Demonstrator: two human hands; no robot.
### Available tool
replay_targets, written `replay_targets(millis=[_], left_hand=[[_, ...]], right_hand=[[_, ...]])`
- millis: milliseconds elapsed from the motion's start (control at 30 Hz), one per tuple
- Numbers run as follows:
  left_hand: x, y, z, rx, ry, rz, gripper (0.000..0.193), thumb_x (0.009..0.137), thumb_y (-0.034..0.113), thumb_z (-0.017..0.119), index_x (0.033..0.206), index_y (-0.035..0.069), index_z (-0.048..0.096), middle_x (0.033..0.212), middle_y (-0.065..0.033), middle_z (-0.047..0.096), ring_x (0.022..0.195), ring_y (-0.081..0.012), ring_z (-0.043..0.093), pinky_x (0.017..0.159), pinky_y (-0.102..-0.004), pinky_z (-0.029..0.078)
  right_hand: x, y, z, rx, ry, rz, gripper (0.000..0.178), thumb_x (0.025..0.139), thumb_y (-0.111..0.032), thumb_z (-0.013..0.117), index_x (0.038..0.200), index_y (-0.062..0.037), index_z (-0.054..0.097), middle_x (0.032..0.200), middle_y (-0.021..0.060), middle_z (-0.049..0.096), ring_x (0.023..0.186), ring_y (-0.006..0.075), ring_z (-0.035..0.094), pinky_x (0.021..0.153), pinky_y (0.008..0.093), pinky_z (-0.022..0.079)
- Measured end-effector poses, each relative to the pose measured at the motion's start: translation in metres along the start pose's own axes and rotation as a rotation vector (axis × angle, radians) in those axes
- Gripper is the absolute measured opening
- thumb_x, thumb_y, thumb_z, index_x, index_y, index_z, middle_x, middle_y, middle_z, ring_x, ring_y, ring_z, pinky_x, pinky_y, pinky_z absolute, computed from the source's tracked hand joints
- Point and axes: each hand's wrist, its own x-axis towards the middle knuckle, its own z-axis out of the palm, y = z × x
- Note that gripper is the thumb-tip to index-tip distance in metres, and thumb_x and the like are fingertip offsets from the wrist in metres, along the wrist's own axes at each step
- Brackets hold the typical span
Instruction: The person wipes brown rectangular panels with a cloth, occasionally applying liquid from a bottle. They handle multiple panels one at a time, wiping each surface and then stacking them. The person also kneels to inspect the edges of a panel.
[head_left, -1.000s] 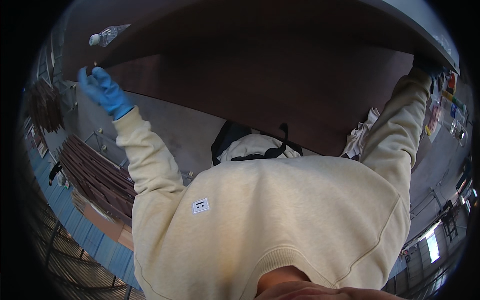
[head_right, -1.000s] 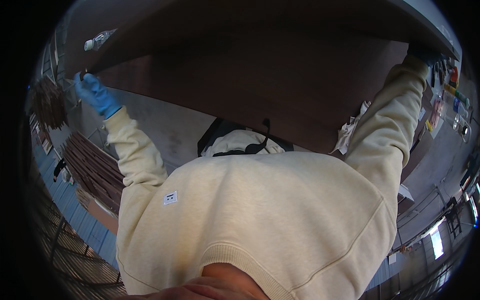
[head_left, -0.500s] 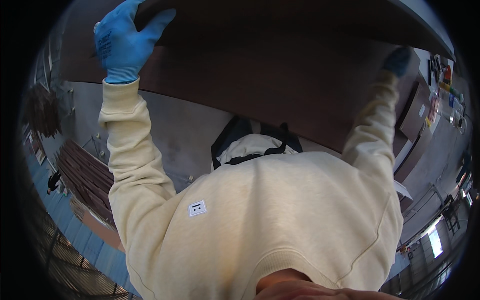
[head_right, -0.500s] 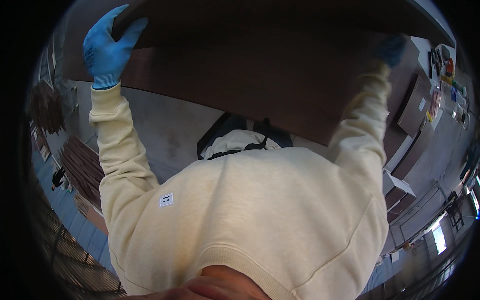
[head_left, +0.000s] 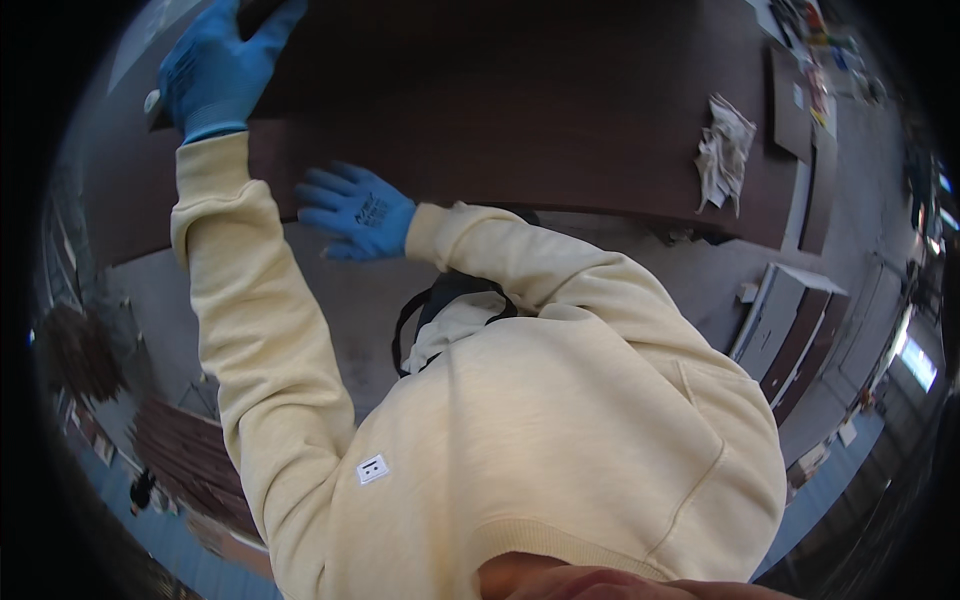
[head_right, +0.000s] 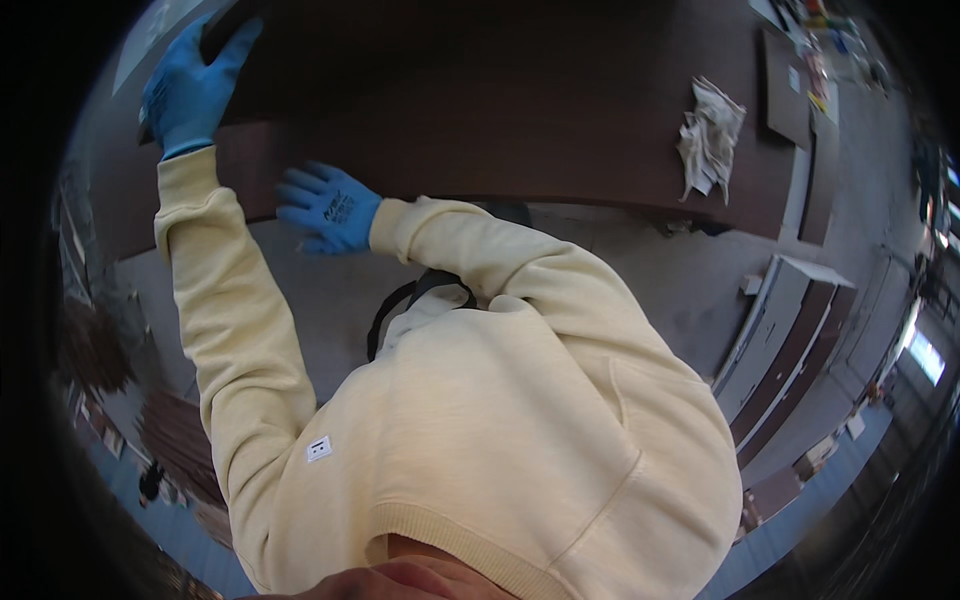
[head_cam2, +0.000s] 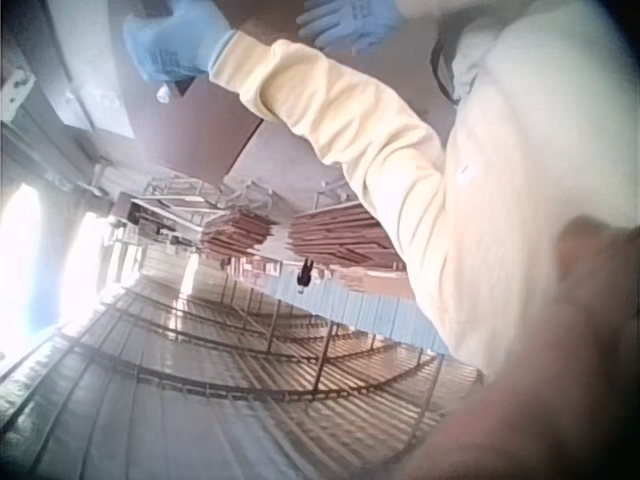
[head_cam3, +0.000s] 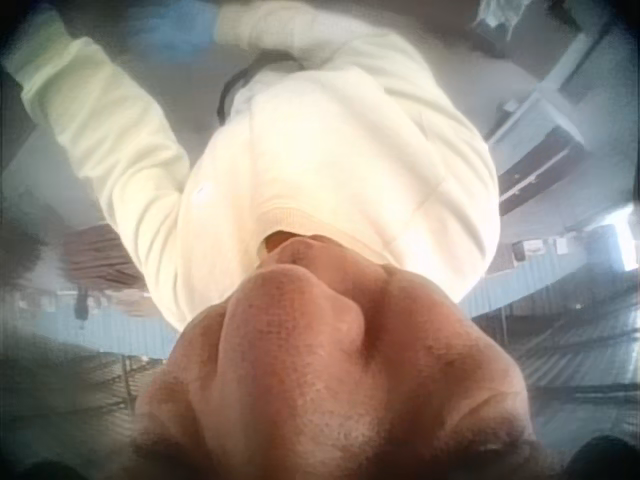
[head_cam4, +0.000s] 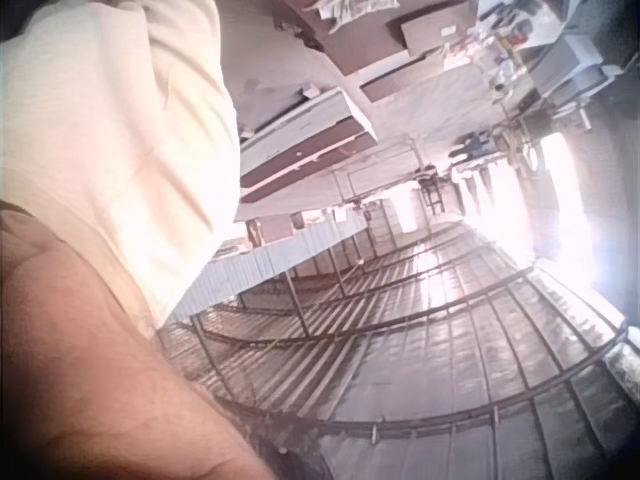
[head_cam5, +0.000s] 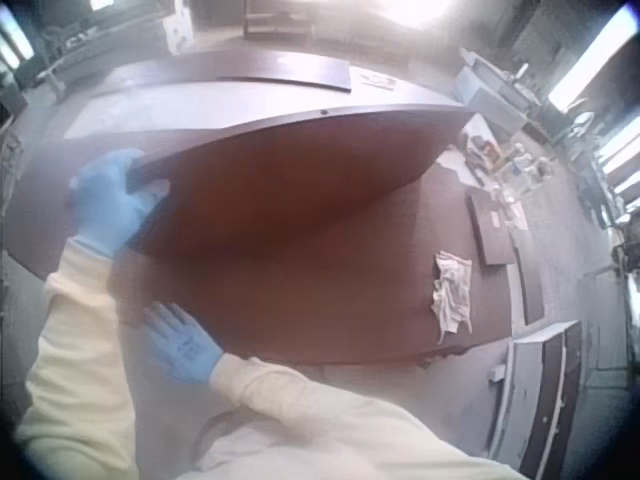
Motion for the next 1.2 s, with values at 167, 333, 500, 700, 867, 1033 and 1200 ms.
replay_targets(millis=[167,333,500,700,867,1033,1200], left_hand=[[0.012,-0.033,0.030,0.001,-0.088,0.037,0.075,0.091,0.076,0.070,0.131,0.012,0.075,0.122,-0.0144,0.079,0.115,-0.0337,0.075,0.102,-0.0474,0.056],[0.026,-0.018,0.023,-0.150,-0.245,0.014,0.076,0.094,0.073,0.067,0.138,0.011,0.069,0.131,-0.0177,0.075,0.123,-0.0377,0.070,0.107,-0.0500,0.053],[-0.020,-0.010,-0.006,-0.280,-0.272,0.067,0.056,0.097,0.055,0.075,0.128,0.008,0.075,0.114,-0.0193,0.079,0.106,-0.0367,0.076,0.094,-0.0461,0.057],[-0.105,0.040,-0.037,-0.200,-0.233,0.299,0.041,0.089,0.030,0.087,0.122,0.008,0.076,0.103,-0.0171,0.078,0.090,-0.0350,0.076,0.079,-0.0437,0.058],[-0.187,0.079,-0.022,0.086,-0.391,0.410,0.076,0.078,0.025,0.089,0.146,0.006,0.060,0.099,-0.0116,0.061,0.090,-0.0334,0.063,0.083,-0.0481,0.049],[-0.237,0.099,0.029,0.126,-0.429,0.310,0.078,0.077,0.025,0.086,0.145,0.000,0.058,0.096,-0.0104,0.059,0.090,-0.0305,0.060,0.085,-0.0469,0.047],[-0.274,0.108,0.063,0.229,-0.411,0.306,0.079,0.080,0.027,0.083,0.148,0.000,0.056,0.108,-0.0120,0.062,0.096,-0.0302,0.063,0.091,-0.0452,0.049]], right_hand=[[-0.092,0.069,-0.060,-0.381,0.143,0.431,0.062,0.092,-0.058,0.072,0.137,-0.0157,0.069,0.151,0.0150,0.060,0.144,0.0382,0.053,0.120,0.0534,0.043],[-0.437,0.071,-0.218,-1.024,0.849,1.476,0.057,0.098,-0.044,0.073,0.129,0.0036,0.069,0.126,0.0279,0.070,0.110,0.0456,0.068,0.099,0.0547,0.054],[-0.461,-0.014,-0.205,-0.524,0.930,1.344,0.033,0.098,-0.025,0.075,0.114,0.0031,0.074,0.115,0.0235,0.077,0.104,0.0398,0.074,0.092,0.0440,0.058],[-0.371,0.073,-0.304,-1.023,0.487,0.911,0.044,0.087,-0.029,0.084,0.122,-0.0057,0.073,0.133,0.0211,0.072,0.127,0.0387,0.066,0.101,0.0476,0.055],[-0.379,0.164,-0.325,-0.958,0.385,0.924,0.045,0.089,-0.036,0.080,0.127,-0.0114,0.072,0.136,0.0179,0.071,0.129,0.0401,0.064,0.102,0.0504,0.054],[-0.467,0.218,-0.347,-0.813,0.642,1.381,0.037,0.101,-0.036,0.068,0.127,-0.0111,0.072,0.111,0.0200,0.079,0.104,0.0429,0.075,0.091,0.0530,0.060],[-0.451,0.209,-0.385,0.245,1.472,1.366,0.030,0.109,-0.034,0.065,0.126,-0.0104,0.071,0.075,0.0041,0.068,0.056,0.0158,0.062,0.050,0.0313,0.050]])
